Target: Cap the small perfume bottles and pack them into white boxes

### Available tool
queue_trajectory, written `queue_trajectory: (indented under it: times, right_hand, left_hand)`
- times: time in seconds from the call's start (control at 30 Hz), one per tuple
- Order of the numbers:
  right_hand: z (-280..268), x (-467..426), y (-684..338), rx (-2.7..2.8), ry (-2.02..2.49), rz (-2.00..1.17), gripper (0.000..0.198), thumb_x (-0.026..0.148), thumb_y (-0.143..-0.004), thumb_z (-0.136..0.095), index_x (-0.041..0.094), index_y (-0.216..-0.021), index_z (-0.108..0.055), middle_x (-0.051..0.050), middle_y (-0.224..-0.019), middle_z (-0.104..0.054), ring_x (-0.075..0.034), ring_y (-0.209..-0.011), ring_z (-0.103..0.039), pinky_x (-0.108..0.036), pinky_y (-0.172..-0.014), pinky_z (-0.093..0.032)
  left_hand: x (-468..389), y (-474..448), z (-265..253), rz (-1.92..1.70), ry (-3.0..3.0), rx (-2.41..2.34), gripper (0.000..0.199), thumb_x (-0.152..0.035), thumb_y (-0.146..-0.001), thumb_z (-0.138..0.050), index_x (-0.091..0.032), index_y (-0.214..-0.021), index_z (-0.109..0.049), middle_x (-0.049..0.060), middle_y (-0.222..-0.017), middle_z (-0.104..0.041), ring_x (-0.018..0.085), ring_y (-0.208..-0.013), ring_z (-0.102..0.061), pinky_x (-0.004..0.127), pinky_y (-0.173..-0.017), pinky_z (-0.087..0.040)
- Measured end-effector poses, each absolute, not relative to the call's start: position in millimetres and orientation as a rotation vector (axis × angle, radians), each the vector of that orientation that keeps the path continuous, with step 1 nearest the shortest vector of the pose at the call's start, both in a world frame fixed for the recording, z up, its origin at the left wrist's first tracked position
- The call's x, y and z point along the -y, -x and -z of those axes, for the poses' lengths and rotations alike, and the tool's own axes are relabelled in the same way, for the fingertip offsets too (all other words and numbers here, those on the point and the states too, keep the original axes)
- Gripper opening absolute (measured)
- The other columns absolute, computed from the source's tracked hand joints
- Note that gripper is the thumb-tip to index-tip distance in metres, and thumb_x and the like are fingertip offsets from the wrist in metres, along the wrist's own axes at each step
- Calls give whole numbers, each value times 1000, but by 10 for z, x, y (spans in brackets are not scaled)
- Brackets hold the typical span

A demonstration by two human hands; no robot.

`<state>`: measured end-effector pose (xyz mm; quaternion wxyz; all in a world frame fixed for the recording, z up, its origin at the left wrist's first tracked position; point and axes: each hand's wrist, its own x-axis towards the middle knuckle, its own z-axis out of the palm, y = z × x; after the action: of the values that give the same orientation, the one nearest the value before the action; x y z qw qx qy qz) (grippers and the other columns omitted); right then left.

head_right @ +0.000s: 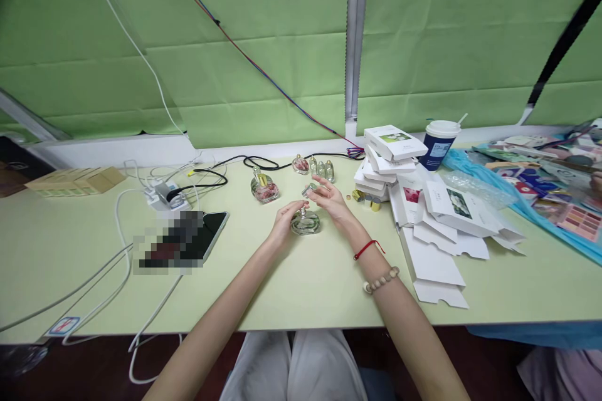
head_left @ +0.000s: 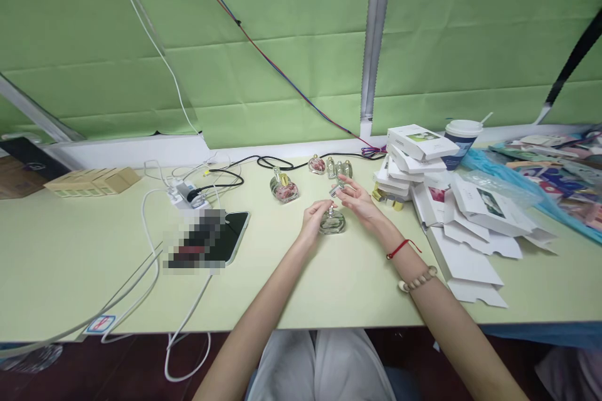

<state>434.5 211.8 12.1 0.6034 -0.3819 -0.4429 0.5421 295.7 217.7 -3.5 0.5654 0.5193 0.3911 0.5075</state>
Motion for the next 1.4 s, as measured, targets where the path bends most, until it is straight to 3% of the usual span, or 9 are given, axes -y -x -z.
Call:
queue_trajectory:
  times: [0.13, 0.33, 0.53, 0.67, 0.83, 1.0, 1.4]
  right_hand:
    - [-129, -2121, -4343, 1019, 918, -1225, 57, 40, -63, -72, 27, -116, -54, -1, -97, -64, -14, -90, -59, -22, -68, -44]
    - [-142, -2106, -4332, 998, 818, -1272, 63, 36, -56, -78, 27, -114, -55, 1, -87, -61, -14, -90, -61, -25, -78, -47]
    - [-166, -2079, -4294, 1070, 691, -1341, 61, 39, -60, -78, 25, -114, -56, -2, -98, -63, -18, -92, -63, -36, -91, -47]
    - [-147, -2083, -4300, 1136, 673, -1312, 60, 36, -63, -77, 25, -117, -53, -2, -96, -66, -17, -97, -62, -34, -92, -46]
    - [-82, -2097, -4321, 1314, 761, -1289, 62, 32, -61, -78, 23, -117, -53, -1, -87, -66, -15, -88, -62, -30, -82, -49]
    - [-6, -2133, -4357, 1379, 825, -1304, 64, 30, -58, -79, 19, -115, -53, 1, -76, -63, -12, -76, -60, -25, -72, -48]
    - [171, -2214, -4395, 1415, 773, -1473, 59, 31, -59, -77, 20, -111, -52, 8, -66, -53, -7, -62, -52, -19, -61, -43]
  left_hand:
    - [-2174, -2960, 33, -1201, -1200, -938, 24, -41, -64, -66, -17, -68, -70, 6, -88, -65, 16, -84, -58, 27, -80, -41]
    - [-2161, -2962, 16, -1200, -1187, -934, 22, -39, -63, -67, -17, -67, -69, 5, -85, -66, 16, -82, -58, 27, -78, -41]
    - [-2147, -2978, 11, -1236, -1154, -927, 27, -44, -65, -62, -18, -69, -66, 5, -81, -66, 17, -83, -59, 27, -77, -41]
    - [-2144, -2965, 3, -1211, -1063, -923, 31, -47, -70, -50, -18, -66, -62, 5, -77, -64, 17, -77, -57, 28, -72, -41]
    - [-2163, -2959, 33, -1141, -951, -932, 37, -51, -71, -41, -18, -68, -58, 3, -70, -61, 15, -68, -56, 27, -66, -40]
    - [-2155, -2990, 65, -1125, -922, -980, 34, -51, -68, -45, -18, -63, -53, 1, -61, -58, 13, -59, -52, 26, -60, -38]
    - [-2147, -3059, 148, -1225, -976, -1029, 24, -41, -70, -46, -18, -67, -53, 1, -71, -59, 14, -70, -55, 26, -68, -40]
